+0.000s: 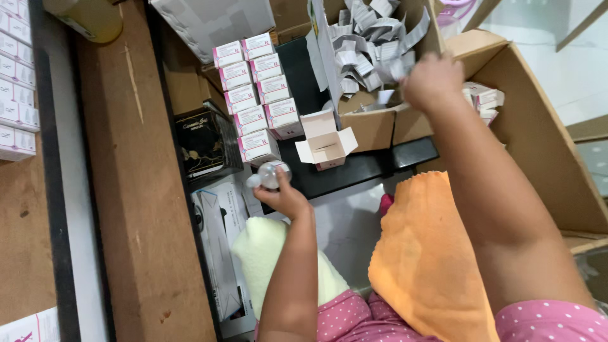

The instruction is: The person repeatedly picks small clear plastic bottles and white cardboard boxes, places each bottle into a box, closes the box, and stacks it with others. The process is repeated continuously across the clip.

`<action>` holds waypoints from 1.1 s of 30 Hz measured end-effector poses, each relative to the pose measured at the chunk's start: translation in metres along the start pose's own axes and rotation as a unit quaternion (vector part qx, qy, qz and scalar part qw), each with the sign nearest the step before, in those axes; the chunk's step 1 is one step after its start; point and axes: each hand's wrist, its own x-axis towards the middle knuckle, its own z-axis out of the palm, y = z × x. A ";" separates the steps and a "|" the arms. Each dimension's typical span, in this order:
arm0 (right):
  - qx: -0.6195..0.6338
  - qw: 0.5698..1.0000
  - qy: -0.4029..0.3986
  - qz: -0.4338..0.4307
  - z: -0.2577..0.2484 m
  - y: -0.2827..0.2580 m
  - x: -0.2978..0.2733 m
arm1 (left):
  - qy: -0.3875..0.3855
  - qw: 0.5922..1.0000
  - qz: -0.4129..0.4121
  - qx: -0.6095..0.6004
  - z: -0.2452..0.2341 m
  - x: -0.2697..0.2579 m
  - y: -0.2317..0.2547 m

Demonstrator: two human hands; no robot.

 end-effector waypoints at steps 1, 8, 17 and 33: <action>0.031 0.998 0.046 0.000 -0.016 0.006 -0.007 | -0.004 0.999 0.002 -0.032 -0.001 0.000 0.003; 0.618 0.745 0.250 -0.021 -0.035 0.028 -0.099 | -0.122 0.960 0.007 -0.253 -0.014 -0.010 0.035; 0.940 0.335 -0.029 -0.059 0.052 -0.049 -0.167 | -0.437 0.821 -0.212 -0.302 -0.048 -0.043 0.077; 0.943 0.194 -0.254 0.094 0.082 -0.077 -0.223 | -0.611 0.785 -0.001 -0.107 -0.073 -0.064 0.076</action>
